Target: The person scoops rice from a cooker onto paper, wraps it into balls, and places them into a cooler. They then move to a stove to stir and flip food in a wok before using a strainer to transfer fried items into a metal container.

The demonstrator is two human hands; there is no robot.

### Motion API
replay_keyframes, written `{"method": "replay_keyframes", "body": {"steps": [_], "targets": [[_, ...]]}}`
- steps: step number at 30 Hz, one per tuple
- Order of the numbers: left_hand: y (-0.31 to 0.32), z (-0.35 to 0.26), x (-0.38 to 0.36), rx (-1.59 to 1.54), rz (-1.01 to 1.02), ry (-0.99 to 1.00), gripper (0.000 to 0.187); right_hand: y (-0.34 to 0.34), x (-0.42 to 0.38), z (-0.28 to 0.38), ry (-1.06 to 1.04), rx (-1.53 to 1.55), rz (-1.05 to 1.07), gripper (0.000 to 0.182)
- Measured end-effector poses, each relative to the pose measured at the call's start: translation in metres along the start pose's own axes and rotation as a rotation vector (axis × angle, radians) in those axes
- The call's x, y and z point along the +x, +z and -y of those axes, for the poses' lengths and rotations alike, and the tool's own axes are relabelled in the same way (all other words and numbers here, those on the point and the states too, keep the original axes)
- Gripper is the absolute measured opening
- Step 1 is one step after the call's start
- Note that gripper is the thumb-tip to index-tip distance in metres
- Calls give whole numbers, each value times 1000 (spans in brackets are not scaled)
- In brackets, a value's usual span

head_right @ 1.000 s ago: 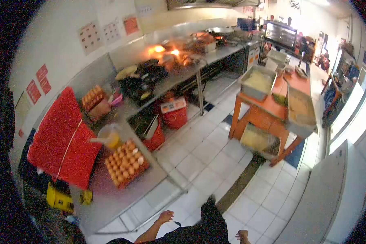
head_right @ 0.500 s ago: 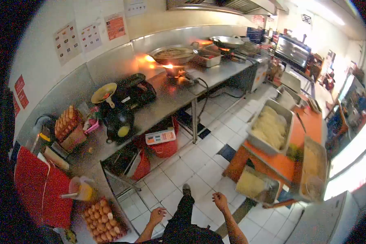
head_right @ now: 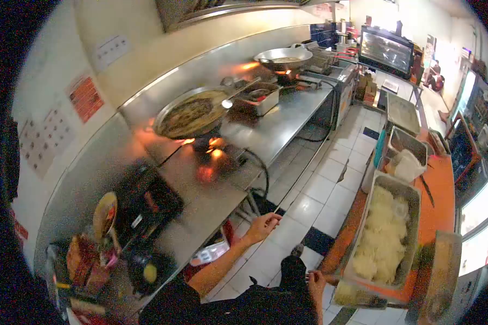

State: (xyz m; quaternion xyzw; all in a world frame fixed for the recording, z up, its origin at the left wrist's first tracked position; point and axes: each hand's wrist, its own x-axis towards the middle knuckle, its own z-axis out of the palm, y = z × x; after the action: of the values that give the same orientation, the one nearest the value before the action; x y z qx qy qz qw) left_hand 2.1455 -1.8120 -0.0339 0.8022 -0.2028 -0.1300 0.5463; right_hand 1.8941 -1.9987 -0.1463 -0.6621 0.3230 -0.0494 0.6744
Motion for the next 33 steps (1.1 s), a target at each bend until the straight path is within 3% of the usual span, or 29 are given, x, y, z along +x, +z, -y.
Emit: {"method": "replay_keyframes", "body": {"steps": [3, 5, 7, 9, 12, 16, 19, 22, 25, 28, 30, 31, 33], "targets": [[18, 7, 110, -62, 62, 31, 24, 19, 111, 30, -190, -3, -18, 17], [26, 15, 166, -349, 142, -102, 26, 20, 194, 44, -226, 37, -13, 14], [19, 24, 220, -381, 102, -139, 26, 33, 302, 49, -405, -258, -130, 15], [24, 29, 263, -511, 47, -244, 26, 45, 351, 163, -363, -241, -40, 15], [13, 49, 347, -657, -48, -326, 27, 66, 435, 285, -457, -134, 48, 15], [-7, 47, 485, -751, -164, -344, 28, 73, 536, 381, -529, -241, 83, 14], [-40, 53, 586, -786, -289, -409, 31, 72, 625, 377, -489, -176, 13, 14], [-56, 78, 704, -948, -336, -247, 41, 63, 699, 350, -446, -219, -19, 16], [-73, 84, 800, -1149, -464, -343, 53, 33, 743, 364, -360, -162, -99, 16], [-97, 94, 889, -1579, -724, -282, 63, 21, 799, 355, -201, -96, -157, 16], [-111, 112, 932, -1704, -737, -142, 57, 10, 845, 357, -153, -78, -162, 15], [-118, 123, 946, -1709, -728, -164, 57, 7, 873, 361, -157, -74, -137, 16], [-131, 145, 966, -1565, -940, -44, 37, -3, 935, 368, -194, -66, -73, 16]]}}
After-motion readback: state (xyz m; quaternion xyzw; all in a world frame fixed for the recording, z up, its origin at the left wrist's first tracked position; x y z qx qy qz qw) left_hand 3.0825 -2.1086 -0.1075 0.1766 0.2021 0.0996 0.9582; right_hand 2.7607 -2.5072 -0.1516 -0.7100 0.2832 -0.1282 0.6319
